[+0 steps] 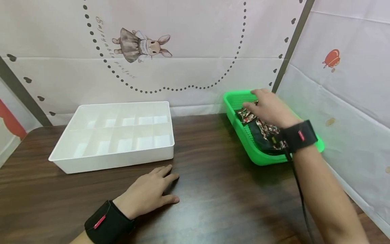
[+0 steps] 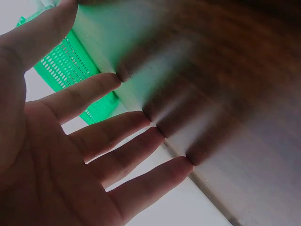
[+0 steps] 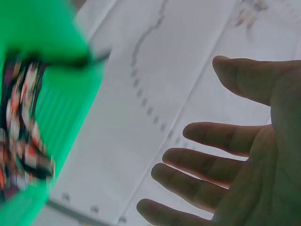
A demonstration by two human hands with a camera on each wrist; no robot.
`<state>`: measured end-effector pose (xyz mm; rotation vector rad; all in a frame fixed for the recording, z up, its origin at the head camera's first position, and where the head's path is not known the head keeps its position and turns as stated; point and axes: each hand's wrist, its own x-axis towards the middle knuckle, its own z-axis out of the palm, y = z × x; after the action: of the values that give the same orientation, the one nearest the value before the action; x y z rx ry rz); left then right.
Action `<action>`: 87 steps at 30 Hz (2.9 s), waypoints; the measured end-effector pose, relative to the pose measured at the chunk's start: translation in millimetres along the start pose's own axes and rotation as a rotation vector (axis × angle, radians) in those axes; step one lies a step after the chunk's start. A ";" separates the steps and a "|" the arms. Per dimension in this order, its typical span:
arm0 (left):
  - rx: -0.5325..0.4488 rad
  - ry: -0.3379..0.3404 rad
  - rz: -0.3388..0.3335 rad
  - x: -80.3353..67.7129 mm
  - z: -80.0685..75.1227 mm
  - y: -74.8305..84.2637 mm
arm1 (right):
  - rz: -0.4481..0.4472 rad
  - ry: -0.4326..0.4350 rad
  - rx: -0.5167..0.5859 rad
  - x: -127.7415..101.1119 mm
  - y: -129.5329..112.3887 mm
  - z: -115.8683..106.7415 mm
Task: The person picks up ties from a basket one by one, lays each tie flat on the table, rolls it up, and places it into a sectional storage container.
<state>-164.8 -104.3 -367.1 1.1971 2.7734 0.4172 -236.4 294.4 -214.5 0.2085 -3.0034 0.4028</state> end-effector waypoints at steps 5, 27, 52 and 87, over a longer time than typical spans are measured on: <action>0.024 0.014 -0.010 0.2 -0.4 1.0 | 0.040 -0.043 -0.080 28.1 38.8 -24.4; 0.000 0.017 -0.003 0.0 2.5 5.7 | 0.148 -0.053 -0.073 73.5 134.6 42.0; 0.026 0.018 -0.002 -0.3 -0.7 5.1 | 0.180 -0.081 -0.089 106.3 142.4 44.0; 0.006 -0.008 -0.013 3.0 1.8 9.1 | 0.109 0.101 0.056 88.2 149.0 37.3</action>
<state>-160.1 -95.8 -366.2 1.1781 2.7765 0.4025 -348.6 416.0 -277.5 0.0281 -2.9144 0.4924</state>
